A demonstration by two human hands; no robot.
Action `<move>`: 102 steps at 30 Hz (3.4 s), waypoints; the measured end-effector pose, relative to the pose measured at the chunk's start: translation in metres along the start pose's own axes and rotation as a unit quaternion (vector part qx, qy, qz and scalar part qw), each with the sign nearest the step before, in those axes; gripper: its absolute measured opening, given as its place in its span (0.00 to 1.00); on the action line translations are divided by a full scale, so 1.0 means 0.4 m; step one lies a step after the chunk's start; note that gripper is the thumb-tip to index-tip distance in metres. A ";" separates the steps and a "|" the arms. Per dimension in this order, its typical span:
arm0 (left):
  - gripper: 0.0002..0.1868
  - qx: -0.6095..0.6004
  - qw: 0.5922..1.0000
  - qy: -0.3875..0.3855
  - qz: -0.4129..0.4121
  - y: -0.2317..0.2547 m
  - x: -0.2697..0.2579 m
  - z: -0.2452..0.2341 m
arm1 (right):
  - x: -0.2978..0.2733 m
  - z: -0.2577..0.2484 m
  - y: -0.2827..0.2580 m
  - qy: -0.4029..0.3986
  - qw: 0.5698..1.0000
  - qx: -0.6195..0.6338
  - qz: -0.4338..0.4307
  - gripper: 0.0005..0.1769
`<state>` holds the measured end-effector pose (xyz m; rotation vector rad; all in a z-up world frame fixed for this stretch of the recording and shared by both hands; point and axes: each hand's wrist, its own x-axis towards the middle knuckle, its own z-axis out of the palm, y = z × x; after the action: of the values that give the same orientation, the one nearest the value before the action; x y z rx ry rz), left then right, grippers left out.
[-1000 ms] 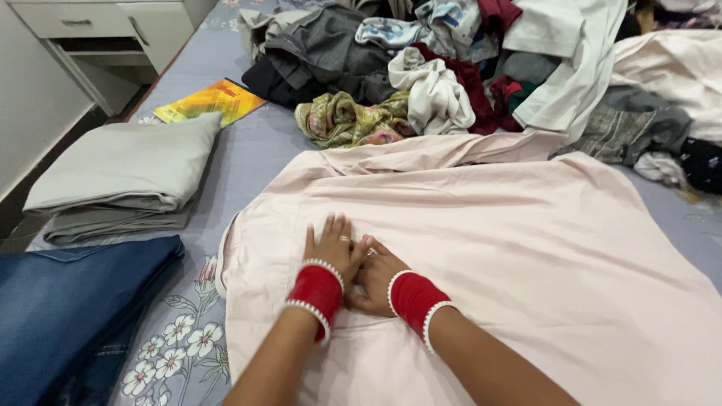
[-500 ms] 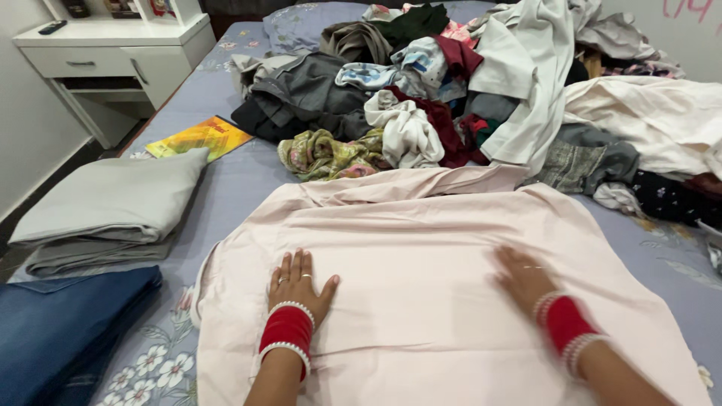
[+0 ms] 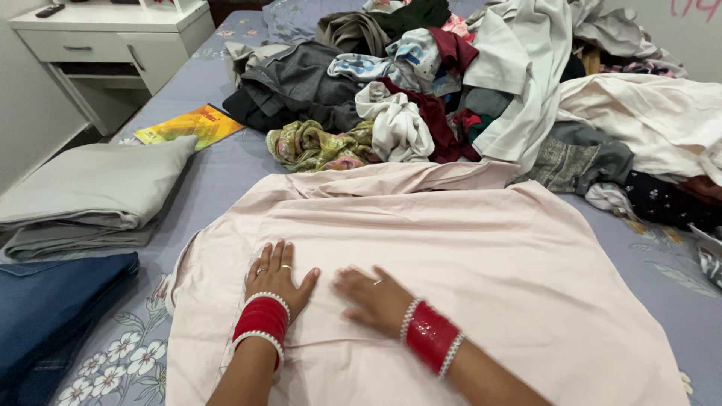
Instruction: The person smooths a pink shirt on a bed, folds the sleeves across the back, and then folds the body of the shirt into a rectangle.
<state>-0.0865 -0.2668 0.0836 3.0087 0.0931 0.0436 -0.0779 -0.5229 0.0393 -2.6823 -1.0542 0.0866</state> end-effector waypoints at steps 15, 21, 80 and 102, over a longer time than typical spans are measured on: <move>0.48 0.006 1.000 -0.024 -0.003 0.000 0.003 -0.002 | -0.519 -0.120 0.681 0.064 0.773 -0.131 0.617 0.45; 0.48 0.011 1.000 -0.019 0.006 -0.006 0.002 0.003 | -0.201 0.010 0.100 0.090 0.978 -0.148 0.115 0.41; 0.43 0.021 0.999 -0.008 -0.037 -0.252 -0.353 0.043 | -0.227 0.072 -0.407 0.013 0.986 -0.001 0.168 0.43; 0.54 0.070 0.952 -0.193 0.226 0.236 -0.681 -0.131 | -0.579 -0.103 -0.425 -0.050 0.996 -0.031 0.067 0.49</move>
<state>-0.3542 -0.3707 0.1411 3.0374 -0.6538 -0.5229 -0.3544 -0.5687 0.1144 -2.8280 -0.9178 0.2188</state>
